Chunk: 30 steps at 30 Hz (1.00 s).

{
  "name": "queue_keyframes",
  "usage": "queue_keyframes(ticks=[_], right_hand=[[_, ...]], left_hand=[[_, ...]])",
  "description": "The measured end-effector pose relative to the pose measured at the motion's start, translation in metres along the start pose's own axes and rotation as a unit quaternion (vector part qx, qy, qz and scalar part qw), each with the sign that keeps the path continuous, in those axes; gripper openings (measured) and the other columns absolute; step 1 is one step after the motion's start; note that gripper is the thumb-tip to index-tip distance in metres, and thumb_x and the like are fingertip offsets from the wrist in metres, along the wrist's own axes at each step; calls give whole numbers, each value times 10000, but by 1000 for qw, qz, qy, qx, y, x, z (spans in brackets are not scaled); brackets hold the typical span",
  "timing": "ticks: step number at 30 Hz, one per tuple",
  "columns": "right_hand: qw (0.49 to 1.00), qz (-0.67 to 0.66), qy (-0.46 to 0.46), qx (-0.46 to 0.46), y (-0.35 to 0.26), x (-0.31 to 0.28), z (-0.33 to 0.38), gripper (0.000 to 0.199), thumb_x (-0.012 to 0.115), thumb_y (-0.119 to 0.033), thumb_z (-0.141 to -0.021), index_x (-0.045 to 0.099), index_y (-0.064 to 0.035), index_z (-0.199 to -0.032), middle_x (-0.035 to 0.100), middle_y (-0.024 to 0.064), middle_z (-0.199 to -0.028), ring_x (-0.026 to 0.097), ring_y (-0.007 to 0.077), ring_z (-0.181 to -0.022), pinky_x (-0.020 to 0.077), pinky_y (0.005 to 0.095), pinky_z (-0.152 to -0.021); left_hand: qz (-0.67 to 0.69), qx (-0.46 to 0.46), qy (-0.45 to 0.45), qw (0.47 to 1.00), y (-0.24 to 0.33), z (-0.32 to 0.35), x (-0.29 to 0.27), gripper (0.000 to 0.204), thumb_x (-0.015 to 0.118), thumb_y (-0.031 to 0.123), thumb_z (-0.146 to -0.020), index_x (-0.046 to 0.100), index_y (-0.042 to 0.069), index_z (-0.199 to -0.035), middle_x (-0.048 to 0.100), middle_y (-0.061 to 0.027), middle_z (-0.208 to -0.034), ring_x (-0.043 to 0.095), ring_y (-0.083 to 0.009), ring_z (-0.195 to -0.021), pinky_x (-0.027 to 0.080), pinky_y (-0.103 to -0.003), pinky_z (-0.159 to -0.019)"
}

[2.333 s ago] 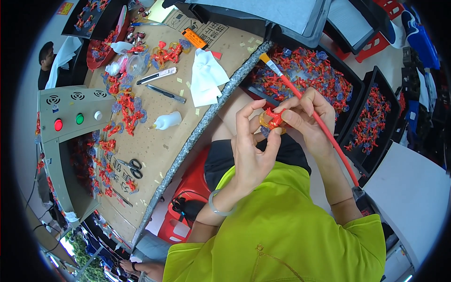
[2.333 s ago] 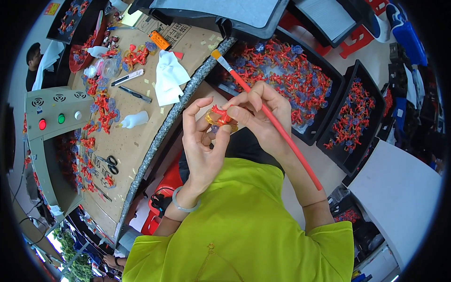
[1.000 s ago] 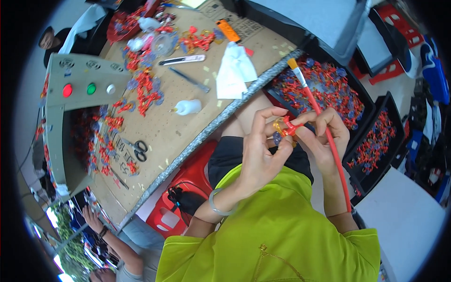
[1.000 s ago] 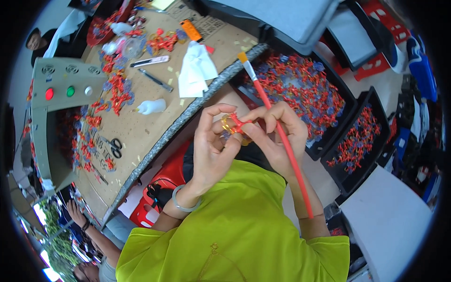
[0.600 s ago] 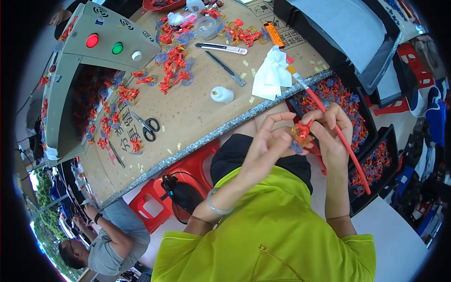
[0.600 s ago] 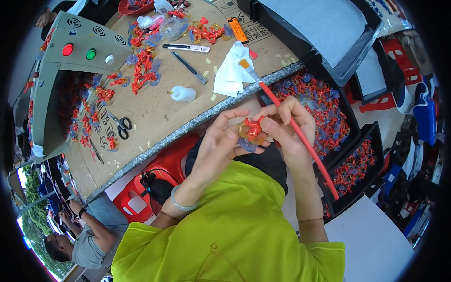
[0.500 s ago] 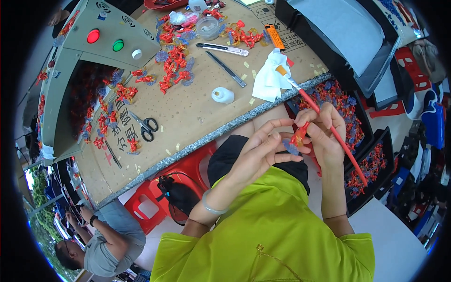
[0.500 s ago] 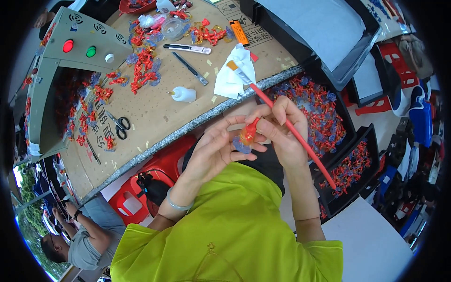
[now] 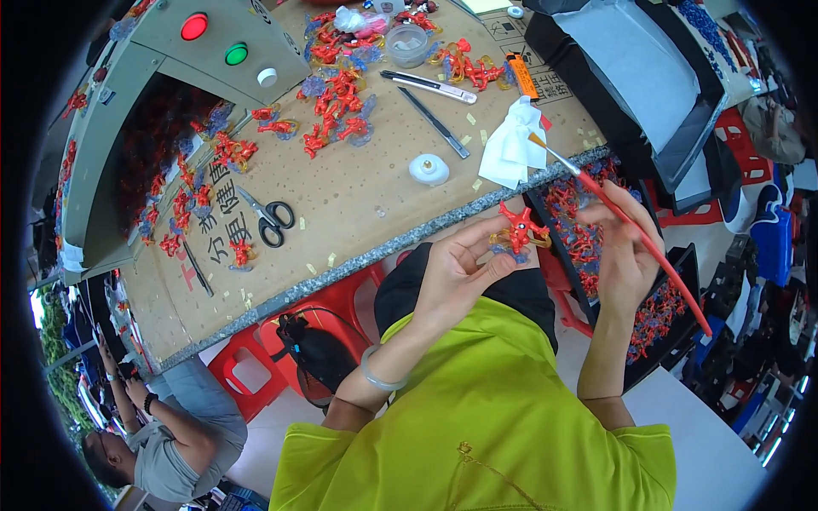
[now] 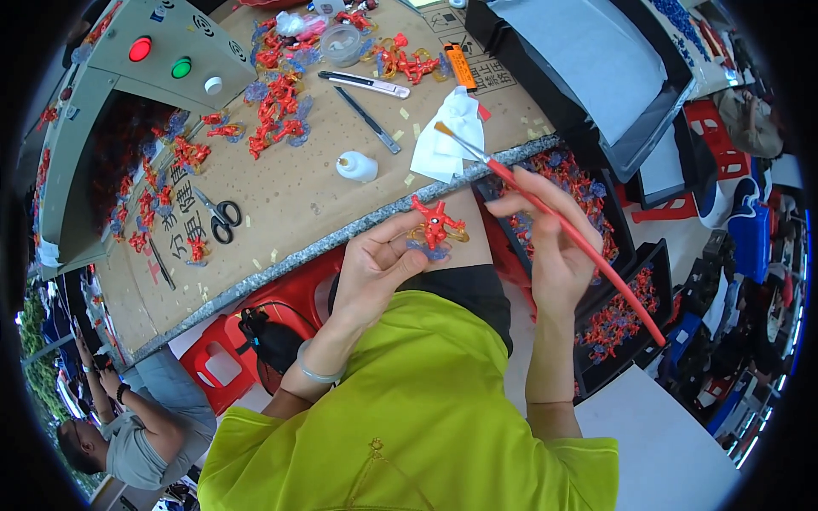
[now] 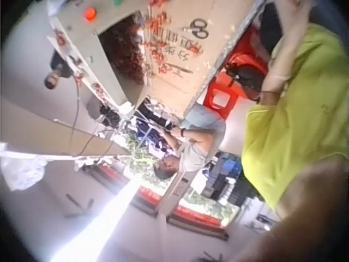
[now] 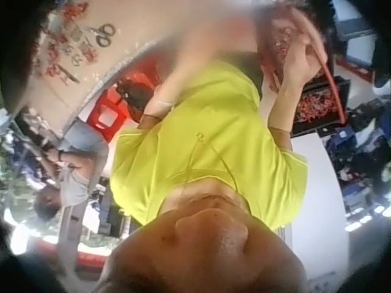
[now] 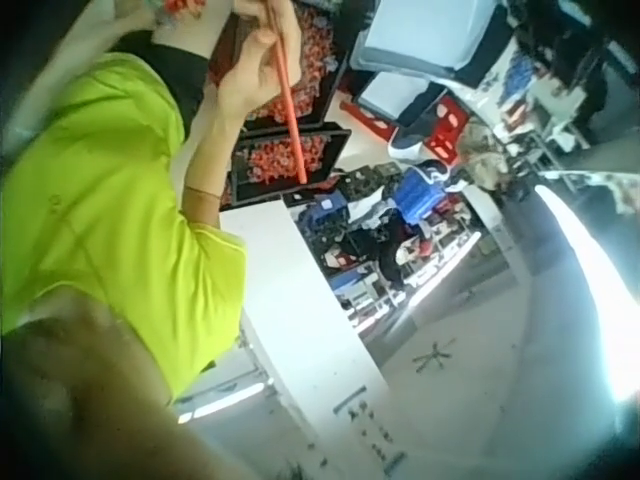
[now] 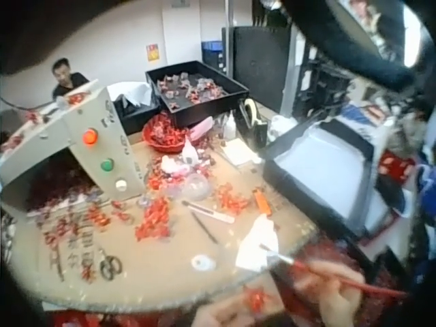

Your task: The person assembles toy figurines by applying liquid with a brush and glue from a bottle, attaching pieces to the figurines by hand, and placing them into a tray.

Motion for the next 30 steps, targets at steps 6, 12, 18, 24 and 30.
queue_keyframes(ticks=[6, 12, 18, 24, 30], right_hand=[[996, 34, -21, -80, -36, 2, 22, 473, 554, -414, -899, 656, 47, -885, 645, 112, -705, 593, 187, -618, 447, 300, -596], [966, 226, -35, -120, -44, 6, 22, 430, 570, -389, -895, 647, 16, -772, 618, 83, -655, 535, 197, -531, 409, 282, -514], [988, 82, -58, -119, -43, 19, 17, 461, 565, -427, -883, 636, 4, -735, 596, 81, -614, 532, 194, -520, 406, 289, -530], [980, 93, 64, -162, -44, 7, 5, 420, 476, -360, -954, 602, 19, -826, 555, 64, -645, 480, 138, -539, 375, 271, -552], [972, 59, -118, -195, -48, 43, -7, 405, 550, -348, -917, 623, 13, -747, 599, 79, -645, 528, 191, -527, 411, 302, -537]], left_hand=[[-68, 81, 44, 993, 5, -2, 6, 434, 643, -66, -810, 498, -77, -1219, 448, -58, -1100, 526, -142, -1058, 509, -257, -915], [-82, 118, 62, 988, 8, -1, 7, 422, 635, -85, -806, 507, -78, -1209, 428, -47, -1032, 533, -134, -1021, 517, -246, -903], [-115, 143, 38, 982, 7, 2, 3, 442, 634, -40, -828, 476, -106, -1235, 479, -101, -1091, 575, -210, -1011, 560, -367, -836], [-13, 69, 46, 996, 17, 12, 2, 440, 626, 27, -858, 468, -102, -1249, 497, -120, -1147, 608, -233, -985, 561, -375, -815], [-27, 103, 98, 989, 30, 25, -4, 433, 639, -47, -823, 484, -110, -1223, 439, -64, -1014, 575, -175, -942, 559, -322, -845]])
Point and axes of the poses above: each hand's wrist, its own z-axis away from the middle knuckle, its own x-axis out of the palm, y = z × x, the point moved 2 cm from there along -z, towards the middle knuckle
